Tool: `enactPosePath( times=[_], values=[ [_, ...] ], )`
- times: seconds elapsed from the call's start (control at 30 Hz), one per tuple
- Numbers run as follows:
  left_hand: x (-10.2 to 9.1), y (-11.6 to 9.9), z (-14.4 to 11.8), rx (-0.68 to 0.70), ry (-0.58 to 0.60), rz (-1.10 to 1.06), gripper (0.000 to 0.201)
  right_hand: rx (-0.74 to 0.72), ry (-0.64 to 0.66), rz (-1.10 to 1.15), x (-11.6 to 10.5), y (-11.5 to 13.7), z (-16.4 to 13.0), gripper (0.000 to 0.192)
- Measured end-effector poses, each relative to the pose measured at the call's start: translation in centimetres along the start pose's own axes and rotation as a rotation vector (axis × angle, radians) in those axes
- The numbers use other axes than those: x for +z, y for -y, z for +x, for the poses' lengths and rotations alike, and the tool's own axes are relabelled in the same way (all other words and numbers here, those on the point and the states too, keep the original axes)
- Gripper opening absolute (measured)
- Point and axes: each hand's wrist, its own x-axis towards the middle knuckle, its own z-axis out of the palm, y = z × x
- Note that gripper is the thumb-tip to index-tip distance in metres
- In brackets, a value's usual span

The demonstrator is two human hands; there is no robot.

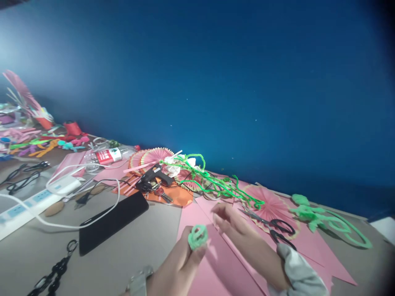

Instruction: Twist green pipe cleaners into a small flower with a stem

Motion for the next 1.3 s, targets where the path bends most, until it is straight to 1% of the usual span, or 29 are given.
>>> enactPosePath(
  times=[0.03, 0.1, 0.13, 0.23, 0.3, 0.37, 0.47, 0.53, 0.6, 0.67, 0.73, 0.8, 0.87, 0.93, 1.0, 1.07, 1.17, 1.23, 1.3],
  values=[
    [0.0, 0.2, 0.3, -0.053, 0.06, -0.234, 0.032, -0.076, -0.07, -0.142, -0.5, -0.3, 1.2, 0.019],
    [0.2, 1.0, 1.0, -0.1, 0.125, -0.333, 0.041, -0.291, -0.182, -0.571, -1.6, -0.6, 4.1, 0.027],
    [0.3, 1.4, 1.4, -0.114, 0.145, -0.361, 0.045, -0.327, -0.192, -0.643, -2.0, -0.6, 5.8, 0.032],
    [0.4, 2.5, 2.1, -0.122, 0.137, -0.41, 0.045, -0.366, -0.203, -0.77, -2.6, 0.5, 11.0, 0.044],
    [0.3, 2.9, 2.2, -0.122, 0.127, -0.416, 0.044, -0.393, -0.176, -0.848, -2.1, 1.5, 14.0, 0.045],
    [0.1, 3.0, 2.2, -0.129, 0.12, -0.413, 0.043, -0.403, -0.129, -0.911, -1.3, 2.4, 16.4, 0.039],
    [-0.1, 3.0, 2.3, -0.138, 0.098, -0.414, 0.044, -0.349, -0.076, -0.971, -0.3, 2.7, 18.7, 0.03],
    [-0.3, 2.9, 2.5, -0.147, 0.078, -0.421, 0.048, -0.311, -0.063, -0.985, -0.5, 2.3, 19.2, 0.028],
    [-0.3, 2.9, 2.9, -0.178, 0.078, -0.435, 0.053, -0.294, -0.081, -0.985, -1.5, 2.0, 18.6, 0.028],
    [-0.3, 2.7, 3.1, -0.203, 0.083, -0.468, 0.057, -0.296, -0.136, -0.966, -2.9, 1.8, 17.1, 0.023],
    [-0.2, 2.5, 3.1, -0.197, 0.069, -0.519, 0.059, -0.313, -0.216, -0.922, -4.2, 2.0, 14.5, 0.018],
    [-0.2, 2.1, 2.8, -0.184, 0.047, -0.569, 0.058, -0.337, -0.291, -0.858, -4.6, 2.2, 11.1, 0.024],
    [-0.1, 1.8, 2.5, -0.189, 0.046, -0.606, 0.055, -0.373, -0.315, -0.791, -3.8, 2.0, 7.1, 0.024],
    [-0.2, 1.6, 2.2, -0.189, 0.044, -0.63, 0.049, -0.418, -0.281, -0.708, -2.0, 1.1, 3.0, 0.022],
    [-0.3, 1.5, 1.9, -0.17, 0.013, -0.643, 0.041, -0.415, -0.18, -0.429, 0.2, -0.4, -0.5, 0.016],
    [-0.4, 1.5, 1.6, -0.149, -0.041, -0.658, 0.036, -0.388, -0.086, -0.252, 2.2, -2.0, -2.9, 0.018],
    [-0.5, 1.4, 1.3, -0.156, -0.07, -0.734, 0.03, -0.4, -0.022, -0.119, 3.8, -3.5, -4.4, 0.02],
    [-0.6, 1.1, 1.4, -0.219, -0.055, -0.789, 0.027, -0.316, -0.017, -0.077, 4.0, -3.7, -4.5, 0.019],
    [-0.7, 0.6, 1.5, -0.181, -0.094, -0.859, 0.017, -0.181, -0.049, -0.045, 3.7, -3.7, -4.2, 0.019]
  ],
)
